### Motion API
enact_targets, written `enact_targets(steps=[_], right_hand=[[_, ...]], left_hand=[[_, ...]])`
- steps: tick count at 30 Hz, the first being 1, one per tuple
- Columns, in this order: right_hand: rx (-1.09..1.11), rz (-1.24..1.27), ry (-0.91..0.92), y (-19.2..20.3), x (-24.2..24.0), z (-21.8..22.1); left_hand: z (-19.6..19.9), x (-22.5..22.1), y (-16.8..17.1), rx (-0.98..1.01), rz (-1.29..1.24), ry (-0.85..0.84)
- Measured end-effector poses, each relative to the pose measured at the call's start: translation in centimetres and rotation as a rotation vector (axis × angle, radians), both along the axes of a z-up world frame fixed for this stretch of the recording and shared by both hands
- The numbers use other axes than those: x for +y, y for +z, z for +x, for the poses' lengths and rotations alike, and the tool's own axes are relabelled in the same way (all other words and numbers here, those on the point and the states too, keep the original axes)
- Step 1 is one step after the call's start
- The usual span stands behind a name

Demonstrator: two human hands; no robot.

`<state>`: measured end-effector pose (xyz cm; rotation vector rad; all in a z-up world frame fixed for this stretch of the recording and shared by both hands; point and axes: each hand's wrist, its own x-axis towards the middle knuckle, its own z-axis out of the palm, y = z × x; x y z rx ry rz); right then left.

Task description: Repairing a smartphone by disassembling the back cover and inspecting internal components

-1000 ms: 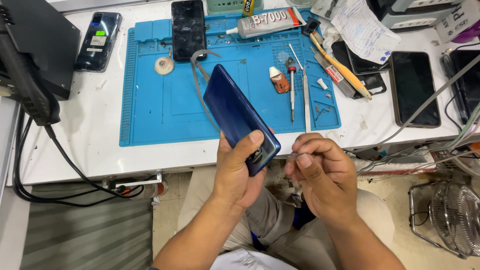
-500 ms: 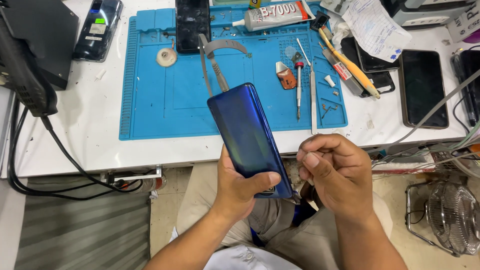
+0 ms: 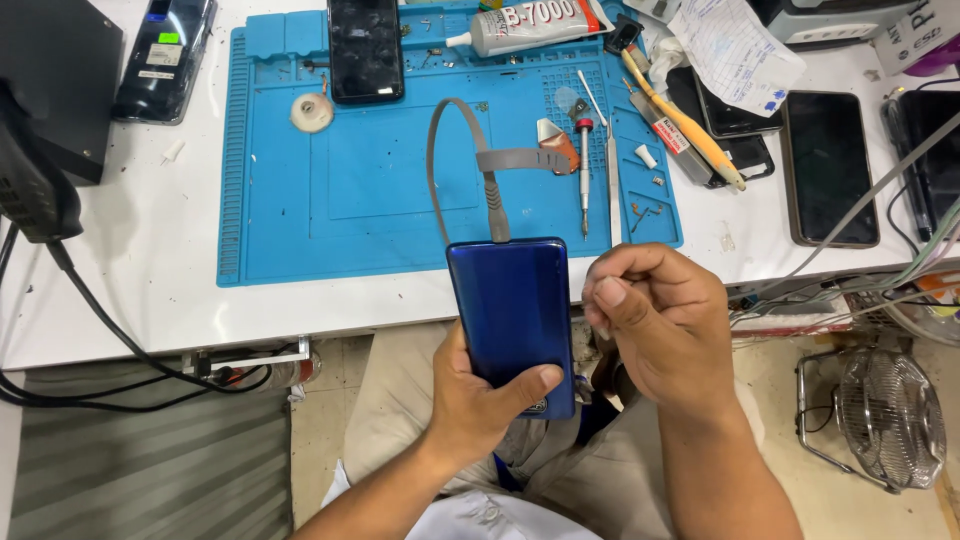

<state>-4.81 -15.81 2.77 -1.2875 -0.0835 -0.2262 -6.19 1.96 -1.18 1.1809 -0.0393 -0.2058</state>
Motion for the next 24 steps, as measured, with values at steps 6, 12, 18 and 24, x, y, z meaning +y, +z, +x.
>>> enact_targets(steps=[6, 12, 18, 24], right_hand=[[0.064, -0.085, -0.089, -0.8, -0.1, 0.4], [0.064, -0.15, -0.113, -0.8, -0.3, 0.7], [0.094, -0.245, -0.155, -0.7, 0.0, 1.0], [0.081, -0.276, -0.157, -0.8, 0.3, 1.1]], left_hand=[[-0.3, 0.0, 0.6, -0.021, 0.154, 0.017], [0.1, 0.3, 0.9, -0.086, 0.245, -0.002], [0.4, 0.4, 0.9, -0.045, 0.252, -0.017], [0.6, 0.6, 1.5, -0.068, 0.222, -0.049]])
